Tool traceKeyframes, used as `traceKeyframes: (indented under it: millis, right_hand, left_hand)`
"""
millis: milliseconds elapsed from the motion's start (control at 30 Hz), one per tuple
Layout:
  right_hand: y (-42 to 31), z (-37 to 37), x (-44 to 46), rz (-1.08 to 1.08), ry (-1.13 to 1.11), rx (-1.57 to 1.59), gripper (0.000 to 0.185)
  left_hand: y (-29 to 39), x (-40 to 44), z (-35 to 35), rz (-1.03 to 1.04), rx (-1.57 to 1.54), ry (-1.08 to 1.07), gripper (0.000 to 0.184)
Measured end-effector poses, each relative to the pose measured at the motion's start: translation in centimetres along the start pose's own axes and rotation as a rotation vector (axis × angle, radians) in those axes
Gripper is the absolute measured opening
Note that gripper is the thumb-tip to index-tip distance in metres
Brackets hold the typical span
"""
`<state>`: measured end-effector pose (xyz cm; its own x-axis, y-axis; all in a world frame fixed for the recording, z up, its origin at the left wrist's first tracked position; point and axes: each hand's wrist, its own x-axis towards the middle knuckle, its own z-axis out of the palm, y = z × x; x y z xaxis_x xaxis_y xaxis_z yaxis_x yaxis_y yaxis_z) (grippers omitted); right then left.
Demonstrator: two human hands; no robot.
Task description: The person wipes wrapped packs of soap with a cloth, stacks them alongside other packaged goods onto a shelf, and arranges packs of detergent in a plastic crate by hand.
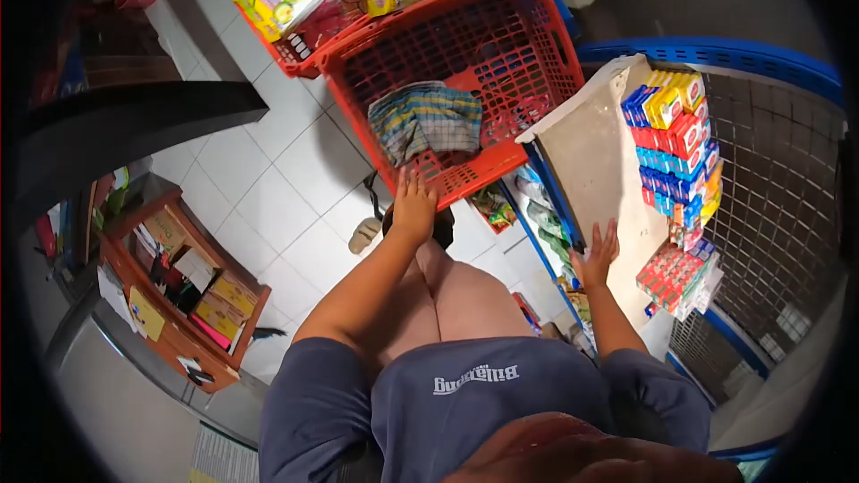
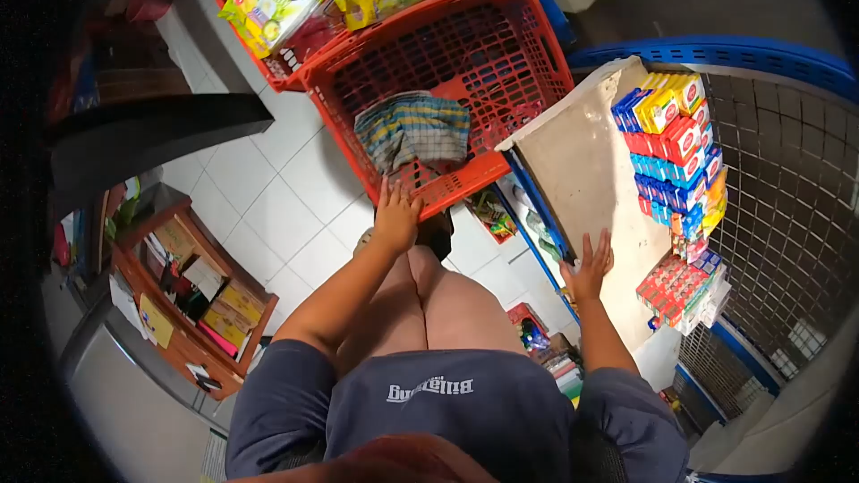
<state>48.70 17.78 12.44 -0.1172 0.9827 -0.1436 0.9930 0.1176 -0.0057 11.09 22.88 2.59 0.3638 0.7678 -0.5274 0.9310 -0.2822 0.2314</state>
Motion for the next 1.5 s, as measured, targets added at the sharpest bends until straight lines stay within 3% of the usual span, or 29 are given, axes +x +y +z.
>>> traceKeyframes:
  millis: [100, 167, 300, 700, 733, 867, 933, 1167, 1233, 1300, 1367, 1500]
  right_hand:
    - [0.2, 0.6, -0.2, -0.007, 0.072, -0.042, 0.088]
    - [0.1, 0.5, -0.3, -0.001, 0.076, -0.03, 0.089]
    - [0.3, 0.7, -0.7, 0.013, 0.09, -0.03, 0.088]
    - [0.0, 0.1, -0.3, 0.018, 0.122, 0.007, 0.075]
    - [0.1, 0.0, -0.4, 0.03, 0.114, 0.024, 0.074]
    - [-0.3, -0.8, -0.4, 0.055, 0.078, 0.08, 0.074]
    - [-0.3, -0.7, -0.5, 0.058, 0.103, 0.091, 0.076]
    - [0.3, -1.5, -1.2, 0.056, 0.117, 0.177, 0.072]
    - [0.7, -1.6, -1.3, 0.034, 0.061, 0.255, 0.072]
    - [1.2, -1.6, -1.6, 0.045, 0.028, 0.307, 0.071]
    - [1.5, -0.8, -1.9, -0.049, 0.18, 0.326, 0.069]
    - [0.8, -1.3, -1.6, 0.029, 0.06, 0.321, 0.064]
  left_hand:
    - [-0.1, 1.3, 1.2, 0.032, 0.02, 0.239, 0.046]
    - [-0.4, 1.5, -0.4, 0.101, -0.176, -0.045, 0.04]
    - [-0.2, 2.1, -0.2, 0.169, -0.114, 0.075, 0.037]
    - [0.1, 2.1, 0.5, 0.181, -0.11, 0.124, 0.042]
    - [0.7, 2.0, -0.4, 0.171, -0.111, 0.14, 0.034]
    - [1.7, 2.4, -0.3, 0.149, -0.022, 0.211, 0.034]
    - [2.6, 2.9, -1.4, 0.067, 0.023, 0.05, 0.032]
    - [2.5, 3.7, -0.1, -0.008, 0.132, 0.087, 0.024]
    - [2.4, 3.7, 0.7, 0.064, 0.089, 0.217, 0.022]
    - [3.5, 3.8, 1.0, 0.054, 0.123, 0.199, 0.021]
    - [4.1, 3.8, 0.3, -0.042, 0.16, 0.126, 0.021]
    - [3.2, 3.8, 0.3, 0.014, 0.234, 0.161, 0.021]
